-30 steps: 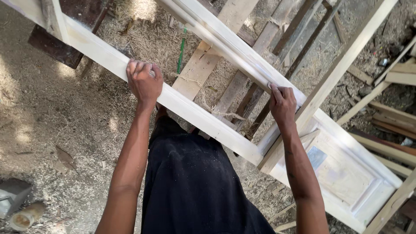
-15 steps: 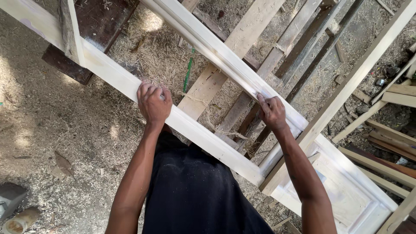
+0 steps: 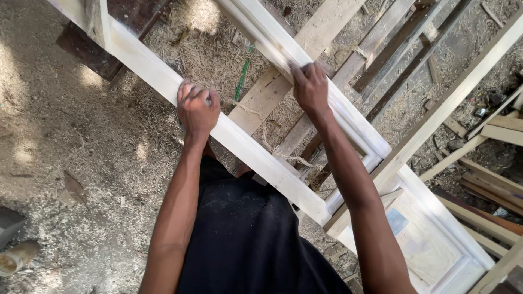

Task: The person sands a white wooden frame using a sanding block. They move the block along the edges and flat surfaces of the frame, applying pressure to smooth the wood. The person adjusts their grip and position to reach different sections of the frame.

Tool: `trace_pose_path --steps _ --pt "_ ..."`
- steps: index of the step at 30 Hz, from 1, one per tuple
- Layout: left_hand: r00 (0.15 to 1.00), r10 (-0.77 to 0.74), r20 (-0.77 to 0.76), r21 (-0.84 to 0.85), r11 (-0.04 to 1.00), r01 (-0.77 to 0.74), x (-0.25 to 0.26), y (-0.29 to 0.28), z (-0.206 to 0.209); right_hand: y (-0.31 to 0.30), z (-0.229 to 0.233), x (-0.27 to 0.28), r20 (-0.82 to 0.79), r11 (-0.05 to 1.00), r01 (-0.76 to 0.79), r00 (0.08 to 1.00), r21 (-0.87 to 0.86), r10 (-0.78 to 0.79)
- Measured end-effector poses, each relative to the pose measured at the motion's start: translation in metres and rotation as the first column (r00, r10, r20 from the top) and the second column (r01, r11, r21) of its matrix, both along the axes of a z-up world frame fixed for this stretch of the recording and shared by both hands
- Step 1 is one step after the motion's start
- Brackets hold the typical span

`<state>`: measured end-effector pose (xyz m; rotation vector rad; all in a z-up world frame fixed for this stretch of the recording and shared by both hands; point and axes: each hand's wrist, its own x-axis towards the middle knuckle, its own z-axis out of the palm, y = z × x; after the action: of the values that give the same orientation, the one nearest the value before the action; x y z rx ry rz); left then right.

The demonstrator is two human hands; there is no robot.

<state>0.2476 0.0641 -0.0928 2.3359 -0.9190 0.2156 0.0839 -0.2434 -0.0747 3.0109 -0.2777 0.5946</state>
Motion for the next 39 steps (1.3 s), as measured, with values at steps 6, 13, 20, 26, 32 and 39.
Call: trace_pose_path --steps 6,13,20,26,32,39 --pt "0.999 0.025 -0.045 0.1 0.995 -0.02 0.002 -0.008 0.001 -0.006 0.053 -0.115 -0.071 0.999 -0.049 0.996 0.006 0.05" --pt "0.989 0.058 -0.139 0.176 0.984 -0.033 -0.001 -0.01 0.008 -0.013 -0.003 0.024 0.061 0.981 -0.195 0.979 0.013 0.194" --pt "0.998 -0.028 -0.064 0.052 0.998 0.031 0.002 -0.003 0.004 0.018 -0.029 0.175 0.158 0.987 -0.137 0.976 -0.084 0.149" --pt "0.994 -0.07 -0.084 0.07 0.995 0.076 0.002 -0.005 0.018 -0.001 0.024 -0.039 0.019 0.997 -0.068 0.998 0.033 0.067" --pt "0.967 0.005 -0.255 0.18 0.983 0.042 0.0 -0.013 0.031 -0.002 0.04 -0.088 -0.04 0.996 -0.086 0.995 0.017 0.087" --pt "0.984 0.002 -0.177 0.079 0.997 0.012 -0.004 -0.007 0.025 0.01 -0.02 0.128 0.095 0.968 -0.239 0.965 -0.077 0.246"
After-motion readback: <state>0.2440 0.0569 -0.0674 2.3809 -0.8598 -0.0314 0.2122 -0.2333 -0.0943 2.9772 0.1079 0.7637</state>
